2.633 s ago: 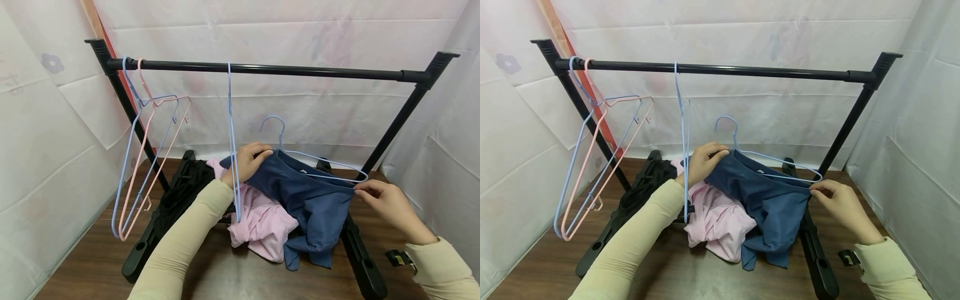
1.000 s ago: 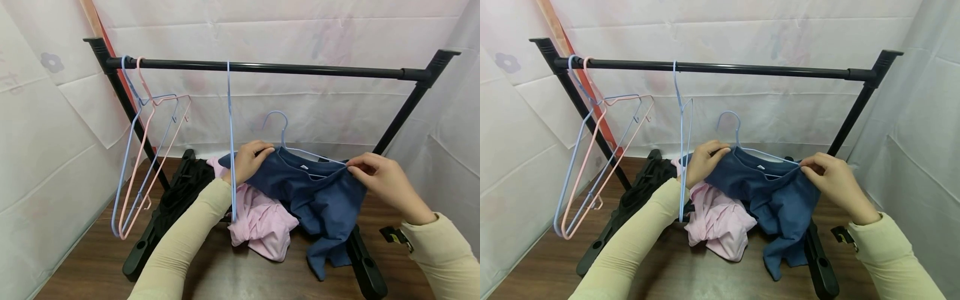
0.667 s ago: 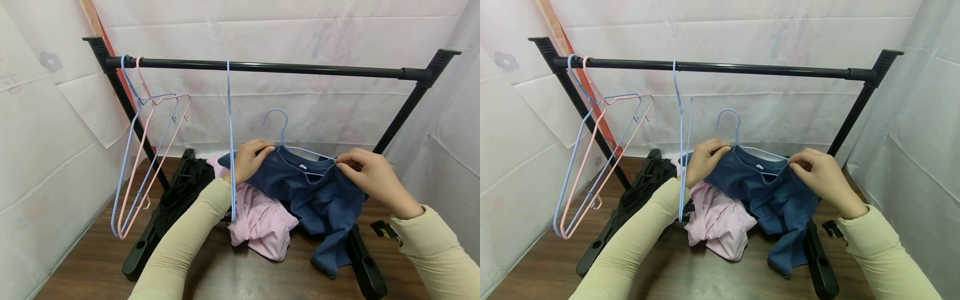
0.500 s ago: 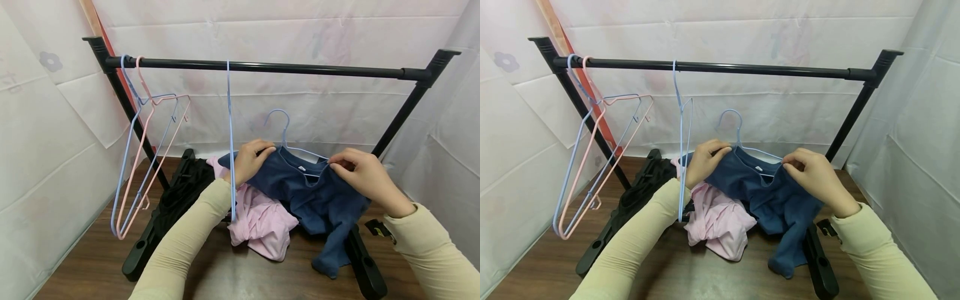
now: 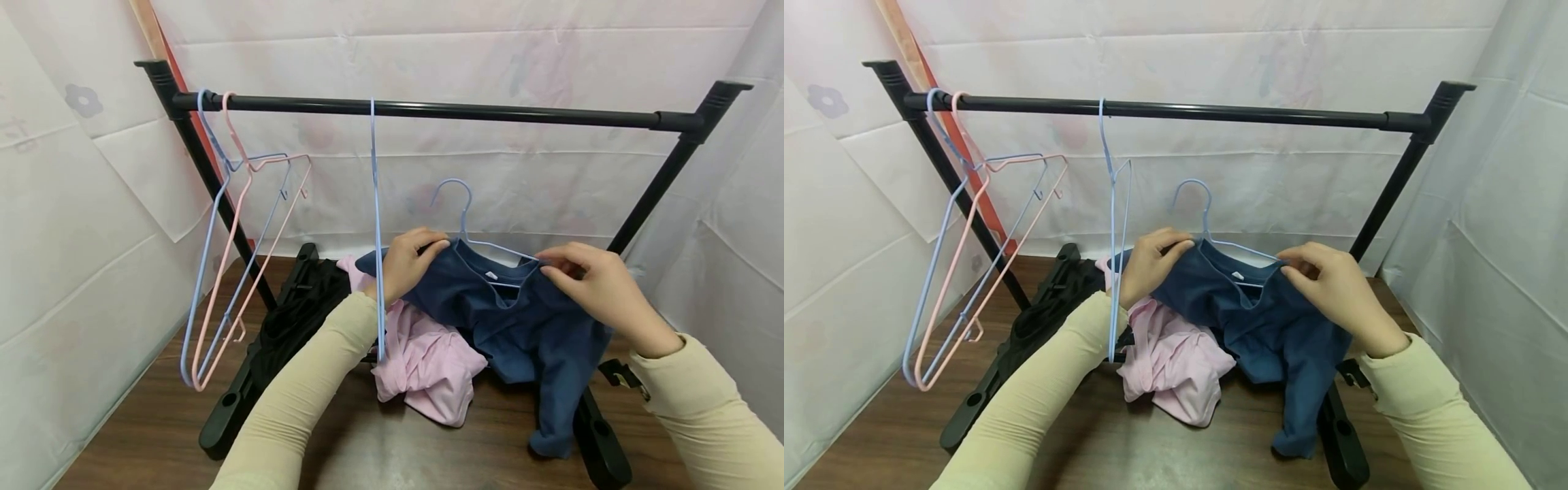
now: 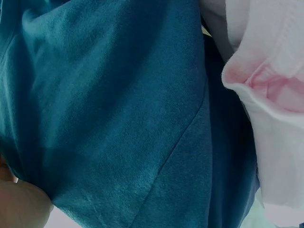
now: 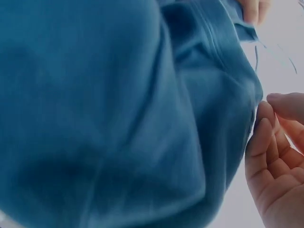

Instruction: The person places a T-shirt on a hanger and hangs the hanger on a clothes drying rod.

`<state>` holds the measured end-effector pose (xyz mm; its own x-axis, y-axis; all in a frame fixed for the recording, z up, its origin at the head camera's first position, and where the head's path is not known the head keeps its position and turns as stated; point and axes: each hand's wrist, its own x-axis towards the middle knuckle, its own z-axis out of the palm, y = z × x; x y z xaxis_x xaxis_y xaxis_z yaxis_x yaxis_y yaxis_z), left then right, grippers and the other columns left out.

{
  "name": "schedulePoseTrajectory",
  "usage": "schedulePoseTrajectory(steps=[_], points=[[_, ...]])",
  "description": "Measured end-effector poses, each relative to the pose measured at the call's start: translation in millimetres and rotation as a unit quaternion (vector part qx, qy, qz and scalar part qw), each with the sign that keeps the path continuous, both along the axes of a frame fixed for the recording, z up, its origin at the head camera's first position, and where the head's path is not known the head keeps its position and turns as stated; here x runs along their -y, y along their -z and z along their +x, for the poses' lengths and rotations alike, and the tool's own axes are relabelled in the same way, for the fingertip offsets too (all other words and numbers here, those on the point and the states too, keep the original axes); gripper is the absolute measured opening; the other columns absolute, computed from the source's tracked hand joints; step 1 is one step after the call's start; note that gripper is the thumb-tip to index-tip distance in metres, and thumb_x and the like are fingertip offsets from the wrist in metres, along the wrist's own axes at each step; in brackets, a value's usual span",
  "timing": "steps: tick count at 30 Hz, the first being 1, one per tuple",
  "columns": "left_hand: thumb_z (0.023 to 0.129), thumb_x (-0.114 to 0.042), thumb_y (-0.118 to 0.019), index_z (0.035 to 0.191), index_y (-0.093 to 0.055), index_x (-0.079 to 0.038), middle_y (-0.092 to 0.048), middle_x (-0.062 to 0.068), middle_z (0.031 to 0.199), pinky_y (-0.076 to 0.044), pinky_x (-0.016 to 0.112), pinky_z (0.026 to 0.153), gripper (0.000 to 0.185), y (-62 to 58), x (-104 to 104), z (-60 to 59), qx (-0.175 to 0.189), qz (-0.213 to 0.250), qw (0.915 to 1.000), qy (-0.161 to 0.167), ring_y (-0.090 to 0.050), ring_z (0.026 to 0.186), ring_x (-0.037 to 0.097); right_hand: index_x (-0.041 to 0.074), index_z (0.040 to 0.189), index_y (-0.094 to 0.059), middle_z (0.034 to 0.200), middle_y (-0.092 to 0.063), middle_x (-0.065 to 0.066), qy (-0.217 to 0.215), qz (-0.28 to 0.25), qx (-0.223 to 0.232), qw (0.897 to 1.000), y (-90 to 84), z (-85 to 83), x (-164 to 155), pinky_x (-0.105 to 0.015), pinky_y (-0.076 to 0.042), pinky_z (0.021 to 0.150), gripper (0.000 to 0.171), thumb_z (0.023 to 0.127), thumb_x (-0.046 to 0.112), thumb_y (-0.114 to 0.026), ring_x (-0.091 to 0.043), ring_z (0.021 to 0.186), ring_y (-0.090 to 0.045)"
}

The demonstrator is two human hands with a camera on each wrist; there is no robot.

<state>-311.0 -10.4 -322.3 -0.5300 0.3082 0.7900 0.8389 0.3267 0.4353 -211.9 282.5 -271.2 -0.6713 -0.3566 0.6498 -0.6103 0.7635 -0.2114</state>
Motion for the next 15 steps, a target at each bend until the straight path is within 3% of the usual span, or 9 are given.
schedulePoseTrajectory(steps=[7, 11, 14, 15], points=[[0.095, -0.016, -0.065, 0.105, -0.075, -0.004, -0.074, 0.009, 0.100, -0.054, 0.027, 0.088, 0.019, -0.9, 0, -0.7, -0.006, 0.004, 1.0000, -0.004, -0.069, 0.096, 0.019, 0.008, 0.110, -0.073, 0.093, -0.068, -0.006, 0.050, -0.024, 0.022, 0.998, -8.0, -0.7, -21, -0.008, -0.039, 0.063, 0.020, 0.091, 0.007, -0.069, 0.014, 0.073, -0.047], [0.094, -0.016, -0.066, 0.106, -0.075, -0.004, -0.074, 0.009, 0.100, -0.053, 0.027, 0.089, 0.019, -1.6, 0, -0.2, -0.009, 0.001, 0.9999, -0.006, -0.070, 0.097, 0.019, 0.005, 0.125, -0.065, 0.119, -0.066, -0.019, 0.056, 0.007, 0.147, 0.987, -10.2, -5.8, -29, -0.035, -0.051, 0.084, 0.033, 0.102, 0.026, -0.053, -0.015, 0.100, -0.064], [0.094, -0.016, -0.066, 0.106, -0.075, -0.004, -0.074, 0.009, 0.101, -0.053, 0.027, 0.089, 0.019, -1.0, -1, 0.2, -0.009, 0.000, 0.9999, -0.005, -0.070, 0.098, 0.020, 0.001, 0.134, -0.058, 0.132, -0.059, -0.027, 0.054, 0.032, 0.233, 0.970, -9.1, -9.2, -31, -0.061, -0.043, 0.093, 0.046, 0.106, 0.034, -0.041, -0.046, 0.118, -0.055], [0.094, -0.016, -0.066, 0.106, -0.075, -0.004, -0.074, 0.009, 0.101, -0.053, 0.027, 0.089, 0.019, -0.7, -1, 0.1, -0.009, 0.000, 1.0000, -0.005, -0.070, 0.098, 0.020, 0.000, 0.135, -0.057, 0.132, -0.058, -0.028, 0.049, 0.035, 0.247, 0.967, -7.9, -9.8, -30, -0.063, -0.041, 0.096, 0.047, 0.106, 0.034, -0.040, -0.047, 0.122, -0.053]])
